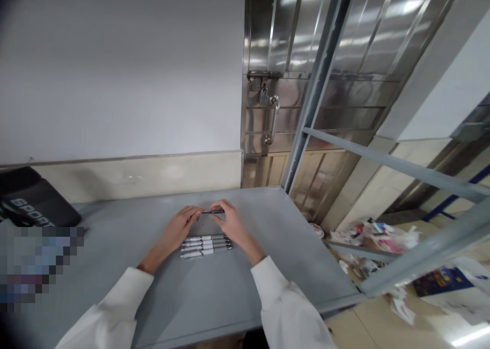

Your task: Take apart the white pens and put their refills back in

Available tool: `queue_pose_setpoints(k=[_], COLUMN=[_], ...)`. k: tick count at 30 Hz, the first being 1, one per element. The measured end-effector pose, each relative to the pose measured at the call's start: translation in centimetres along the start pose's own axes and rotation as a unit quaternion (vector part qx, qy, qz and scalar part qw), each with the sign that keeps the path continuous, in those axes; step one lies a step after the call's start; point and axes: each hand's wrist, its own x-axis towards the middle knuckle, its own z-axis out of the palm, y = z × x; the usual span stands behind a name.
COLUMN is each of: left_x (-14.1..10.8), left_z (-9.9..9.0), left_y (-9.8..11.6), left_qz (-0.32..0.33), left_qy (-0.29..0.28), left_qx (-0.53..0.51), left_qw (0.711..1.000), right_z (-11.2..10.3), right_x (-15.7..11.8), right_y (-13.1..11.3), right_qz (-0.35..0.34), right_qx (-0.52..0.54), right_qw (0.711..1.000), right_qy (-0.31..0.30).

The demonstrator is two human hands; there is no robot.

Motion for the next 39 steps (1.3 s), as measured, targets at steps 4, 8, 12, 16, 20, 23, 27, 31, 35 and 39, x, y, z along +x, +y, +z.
queue_pose_setpoints(k=[4, 8, 12, 16, 20, 23, 27, 31, 35, 39], left_x=[0.01, 0.00, 0.04, 0.12, 0.16, 0.16, 0.14, 0.15, 0.13, 0.13], left_z=[0.13, 0.04, -0.04, 0.04, -0.08, -0.22, -0.22, -0.08, 0.04, -0.04], left_y=[-0.07, 0.10, 0.25, 0.26, 0.40, 0.60, 0.72, 0.64, 0.57, 0.71], left_qz=[-0.005, -0.010, -0.011, -0.010, -0.016, -0.013, -0.013, -0.021, -0.021, -0.023], left_qy=[0.003, 0.006, 0.005, 0.000, -0.004, -0.003, -0.002, 0.005, 0.009, 0.007], left_qx=[-0.022, -0.031, -0.031, -0.034, -0.042, -0.043, -0.045, -0.048, -0.048, -0.054], left_qw=[1.000, 0.999, 0.999, 0.999, 0.999, 0.999, 0.999, 0.999, 0.999, 0.998], right_z=[-0.17, -0.34, -0.31, -0.32, -0.44, -0.39, -0.32, -0.43, -0.45, -0.52], right_x=[0.02, 0.07, 0.15, 0.24, 0.24, 0.17, 0.16, 0.23, 0.24, 0.26], right_y=[-0.17, -0.42, -0.42, -0.20, -0.17, 0.00, 0.25, 0.08, 0.14, 0.09], right_qz=[0.057, 0.018, 0.008, 0.062, 0.018, 0.036, 0.075, 0.025, 0.076, 0.087], right_qx=[0.032, 0.031, 0.034, 0.056, 0.053, 0.067, 0.074, 0.066, 0.081, 0.094], right_qw=[0.998, 0.999, 0.999, 0.996, 0.998, 0.997, 0.994, 0.997, 0.994, 0.992], right_qy=[-0.021, -0.010, 0.005, -0.010, 0.003, 0.004, -0.016, 0.008, 0.008, 0.004])
